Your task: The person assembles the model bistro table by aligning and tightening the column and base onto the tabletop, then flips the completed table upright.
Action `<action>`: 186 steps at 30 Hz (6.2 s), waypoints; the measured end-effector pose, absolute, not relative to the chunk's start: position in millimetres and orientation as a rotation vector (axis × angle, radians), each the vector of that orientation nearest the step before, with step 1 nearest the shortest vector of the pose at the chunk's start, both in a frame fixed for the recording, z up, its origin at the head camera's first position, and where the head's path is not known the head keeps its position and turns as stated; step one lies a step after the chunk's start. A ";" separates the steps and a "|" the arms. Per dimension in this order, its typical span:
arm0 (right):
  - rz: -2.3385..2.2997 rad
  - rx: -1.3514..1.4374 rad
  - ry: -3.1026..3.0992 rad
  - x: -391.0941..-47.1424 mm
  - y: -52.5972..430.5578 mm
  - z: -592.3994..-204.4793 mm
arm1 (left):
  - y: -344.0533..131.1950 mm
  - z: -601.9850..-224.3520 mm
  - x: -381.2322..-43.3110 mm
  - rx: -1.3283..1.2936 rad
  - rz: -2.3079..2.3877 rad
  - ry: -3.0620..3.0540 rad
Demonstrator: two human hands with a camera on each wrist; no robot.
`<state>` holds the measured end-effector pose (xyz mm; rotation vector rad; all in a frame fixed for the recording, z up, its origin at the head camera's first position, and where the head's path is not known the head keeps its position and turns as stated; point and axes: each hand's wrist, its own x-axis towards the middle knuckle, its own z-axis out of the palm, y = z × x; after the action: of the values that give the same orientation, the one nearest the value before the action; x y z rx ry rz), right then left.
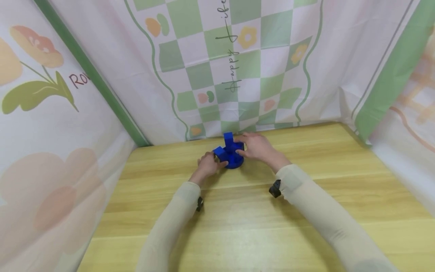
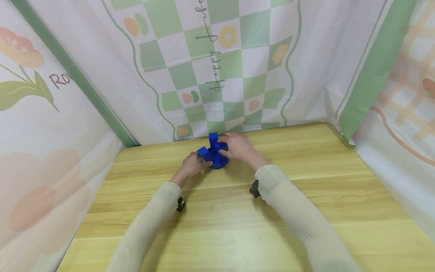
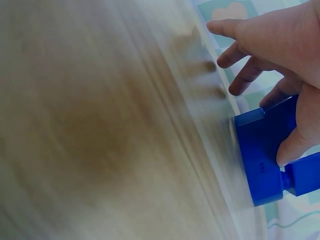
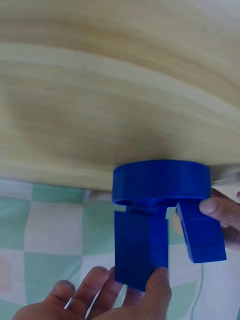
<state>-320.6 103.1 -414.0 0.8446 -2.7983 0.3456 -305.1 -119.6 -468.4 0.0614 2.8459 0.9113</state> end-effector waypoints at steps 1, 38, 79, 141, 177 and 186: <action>0.346 0.849 -2.798 -320.7 102.2 -413.7 | -119.6 -468.5 -305.2 0.066 0.905 2.849; 0.590 0.483 -2.970 -331.0 95.2 -415.2 | -120.7 -466.5 -304.6 0.082 0.907 2.848; 0.390 0.821 -2.812 -325.9 96.6 -419.2 | -121.9 -466.0 -306.2 0.092 0.883 2.839; 0.511 0.629 -2.919 -334.2 96.2 -421.3 | -122.2 -471.3 -309.5 0.103 0.831 2.869; 0.285 0.920 -2.882 -317.7 114.4 -412.9 | -121.3 -467.7 -305.7 0.098 0.802 2.852; 0.254 0.879 -2.860 -319.9 115.9 -411.1 | -120.7 -464.7 -306.4 0.108 0.844 2.873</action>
<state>-319.9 115.9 -411.1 0.8787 -2.8602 0.2544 -306.4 -120.7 -464.7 0.1075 2.8726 0.8441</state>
